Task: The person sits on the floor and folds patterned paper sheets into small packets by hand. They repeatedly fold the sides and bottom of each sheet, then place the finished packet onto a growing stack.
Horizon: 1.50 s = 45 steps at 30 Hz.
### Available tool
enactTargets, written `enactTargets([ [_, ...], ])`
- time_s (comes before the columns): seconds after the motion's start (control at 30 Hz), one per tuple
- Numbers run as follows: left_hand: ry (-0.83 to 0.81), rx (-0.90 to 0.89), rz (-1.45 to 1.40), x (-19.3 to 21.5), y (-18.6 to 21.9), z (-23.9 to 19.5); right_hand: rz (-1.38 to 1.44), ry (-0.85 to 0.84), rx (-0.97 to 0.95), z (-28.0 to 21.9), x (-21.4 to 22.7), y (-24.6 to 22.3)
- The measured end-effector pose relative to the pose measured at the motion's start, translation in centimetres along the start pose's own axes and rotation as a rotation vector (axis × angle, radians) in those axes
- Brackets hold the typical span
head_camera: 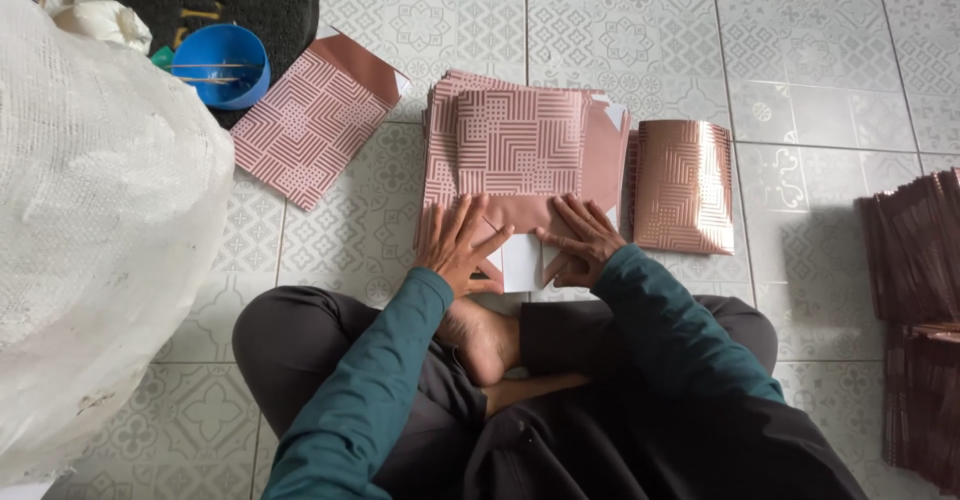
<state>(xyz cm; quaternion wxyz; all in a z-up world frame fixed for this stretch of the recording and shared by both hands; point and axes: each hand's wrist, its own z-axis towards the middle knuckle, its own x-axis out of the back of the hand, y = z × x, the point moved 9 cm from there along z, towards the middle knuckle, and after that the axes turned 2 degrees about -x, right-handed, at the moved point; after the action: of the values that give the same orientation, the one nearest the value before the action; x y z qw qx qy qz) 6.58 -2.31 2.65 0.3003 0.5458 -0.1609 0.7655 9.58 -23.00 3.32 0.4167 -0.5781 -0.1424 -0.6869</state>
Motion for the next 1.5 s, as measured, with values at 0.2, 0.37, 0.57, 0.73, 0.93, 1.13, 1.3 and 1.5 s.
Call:
enactTargets([
  [0.2, -0.028, -0.112, 0.039, -2.6, 0.5, 0.3, -0.001, -0.058, -0.084, -0.2, -0.4, 0.2],
  [0.37, 0.014, -0.084, -0.049, -2.5, 0.0, 1.0, 0.123, -0.032, -0.176, 0.0, -0.4, 1.3],
  [0.57, 0.168, -0.079, -0.137, -1.0, 0.1, 1.1, 0.191, -0.057, -0.182, -0.4, -2.1, 2.7],
  [0.73, 0.200, 0.109, -0.236, 0.0, -1.6, 2.0, 0.242, -0.071, -0.278, -0.1, -2.9, 3.9],
  [0.93, -0.070, 0.255, -0.270, -2.8, -4.9, 4.3, 0.237, 0.094, -0.441, -0.2, -3.0, 4.6],
  [1.13, -0.076, 0.102, -0.247, -3.3, -5.3, 6.4, 0.166, 0.192, -0.503, 0.0, -2.2, 3.8],
  [1.3, 0.033, -0.151, -0.271, -3.5, -4.8, 7.4, 0.101, 0.278, -0.481, 0.6, -0.9, 2.0],
  [1.5, 0.013, -0.205, -0.255, -1.6, -3.7, 7.5, -0.155, 0.649, 0.060, 3.2, 2.3, -8.1],
])
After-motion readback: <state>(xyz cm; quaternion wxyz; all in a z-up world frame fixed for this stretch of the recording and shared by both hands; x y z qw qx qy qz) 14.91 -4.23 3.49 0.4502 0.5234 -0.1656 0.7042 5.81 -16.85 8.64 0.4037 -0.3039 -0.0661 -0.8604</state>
